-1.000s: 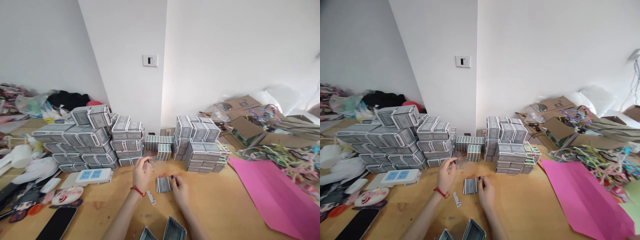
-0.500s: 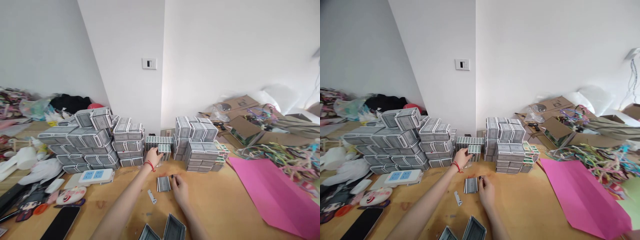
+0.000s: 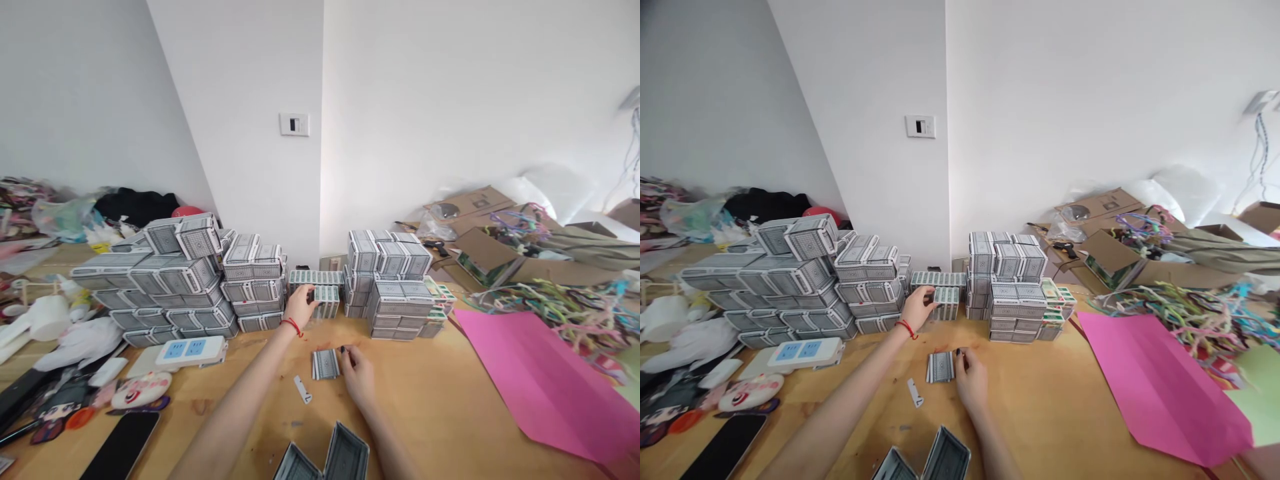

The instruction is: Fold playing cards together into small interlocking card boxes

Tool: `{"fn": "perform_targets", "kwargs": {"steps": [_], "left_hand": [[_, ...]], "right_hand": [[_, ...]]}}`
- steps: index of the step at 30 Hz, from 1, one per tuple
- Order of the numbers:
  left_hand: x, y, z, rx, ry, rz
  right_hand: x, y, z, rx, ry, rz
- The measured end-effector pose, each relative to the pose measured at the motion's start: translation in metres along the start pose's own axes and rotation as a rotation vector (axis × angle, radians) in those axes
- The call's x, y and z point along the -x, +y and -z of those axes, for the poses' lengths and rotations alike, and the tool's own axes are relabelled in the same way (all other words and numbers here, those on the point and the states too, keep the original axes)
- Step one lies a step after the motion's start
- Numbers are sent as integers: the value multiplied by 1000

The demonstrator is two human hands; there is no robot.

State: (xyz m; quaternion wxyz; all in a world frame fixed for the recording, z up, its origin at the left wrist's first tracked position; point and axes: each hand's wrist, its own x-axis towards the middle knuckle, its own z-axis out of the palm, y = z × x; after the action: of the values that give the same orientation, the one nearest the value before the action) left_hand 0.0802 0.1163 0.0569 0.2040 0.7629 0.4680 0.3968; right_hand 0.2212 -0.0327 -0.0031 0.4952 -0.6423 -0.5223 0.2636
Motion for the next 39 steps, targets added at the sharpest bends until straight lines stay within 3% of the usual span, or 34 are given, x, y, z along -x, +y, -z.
{"fn": "perform_targets", "kwargs": {"steps": [4,8,13,16,22,39], "left_hand": [[-3,-2,2,38,-62,55],[3,-7,-3,53,-50,151],[9,-11,-6,40,-67,216],[8,-9,-4,36,-102,208],[3,-6,-1,68,-135,171],[-1,-15,-1,67,-115,189]], "right_hand": [[1,0,-1,-22,37,22],[-9,-6,-3,-47,54,105],[-48,-36,-7,146,11,397],[-75,-51,-15,305,-67,491],[-100,-45,-29,482,-160,450],[-106,-31,-30,342,-126,492]]}}
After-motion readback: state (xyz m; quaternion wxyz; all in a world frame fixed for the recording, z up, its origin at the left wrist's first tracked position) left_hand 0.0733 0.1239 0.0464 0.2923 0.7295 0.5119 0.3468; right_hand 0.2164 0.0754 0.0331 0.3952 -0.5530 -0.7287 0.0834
